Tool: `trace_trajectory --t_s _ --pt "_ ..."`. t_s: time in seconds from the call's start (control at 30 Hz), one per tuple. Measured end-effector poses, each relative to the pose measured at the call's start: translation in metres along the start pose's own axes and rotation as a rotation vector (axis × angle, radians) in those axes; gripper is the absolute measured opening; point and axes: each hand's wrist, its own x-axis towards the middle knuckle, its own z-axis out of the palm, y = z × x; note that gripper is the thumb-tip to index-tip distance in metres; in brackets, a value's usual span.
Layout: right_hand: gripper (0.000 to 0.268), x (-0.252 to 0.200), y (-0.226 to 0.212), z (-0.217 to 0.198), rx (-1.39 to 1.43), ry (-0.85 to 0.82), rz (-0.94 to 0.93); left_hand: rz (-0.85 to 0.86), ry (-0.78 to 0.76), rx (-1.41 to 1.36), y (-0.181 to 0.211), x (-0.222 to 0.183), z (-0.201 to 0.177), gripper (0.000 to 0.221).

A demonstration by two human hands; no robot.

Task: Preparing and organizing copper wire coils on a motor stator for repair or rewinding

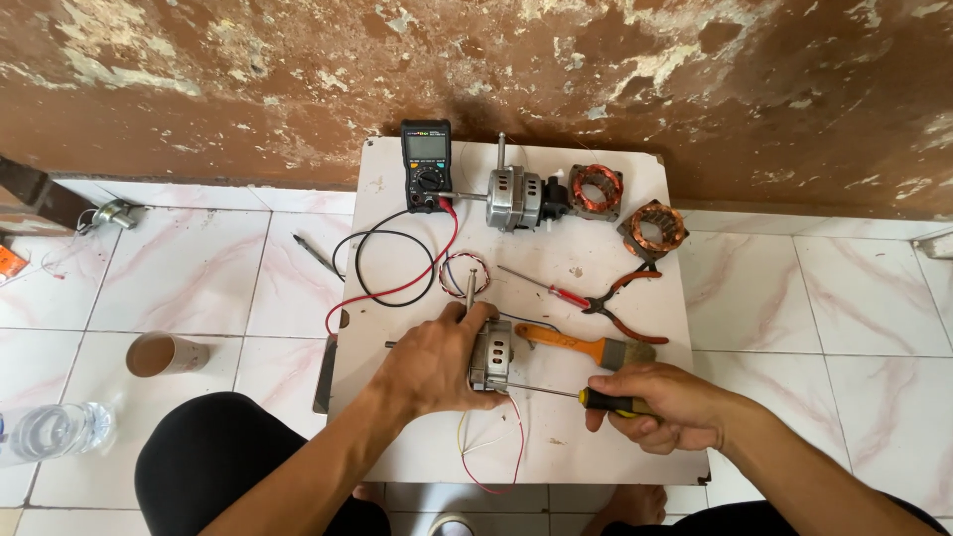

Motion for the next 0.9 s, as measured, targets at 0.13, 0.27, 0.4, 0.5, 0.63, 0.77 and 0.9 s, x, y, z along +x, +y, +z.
trace_trajectory --t_s 0.13,0.27,0.4,0.5,0.63,0.77,0.9 --pt "0.054 0.002 -0.004 0.000 -0.024 -0.012 -0.005 0.055 0.039 0.009 -0.008 0.003 0.009 0.101" --pt "0.048 -0.006 -0.009 0.014 -0.319 0.127 -0.176 0.123 0.091 0.028 -0.010 0.005 0.009 0.099" --pt "0.026 -0.007 -0.002 0.025 -0.802 0.419 -0.390 0.141 0.095 0.049 -0.010 0.003 0.007 0.100" --pt "0.016 -0.007 0.007 0.025 -0.931 0.459 -0.701 0.131 0.103 0.044 -0.012 0.003 0.009 0.098" --pt "0.023 0.001 0.024 0.019 -1.176 0.532 -1.247 0.106 0.120 0.051 -0.009 0.004 0.011 0.104" --pt "0.025 -0.003 0.028 0.027 -1.467 0.691 -1.494 0.075 0.064 0.071 -0.007 0.003 0.007 0.100" --pt "0.026 -0.015 0.020 0.043 -1.258 0.664 -1.361 0.036 0.044 0.058 -0.001 0.002 0.000 0.100"
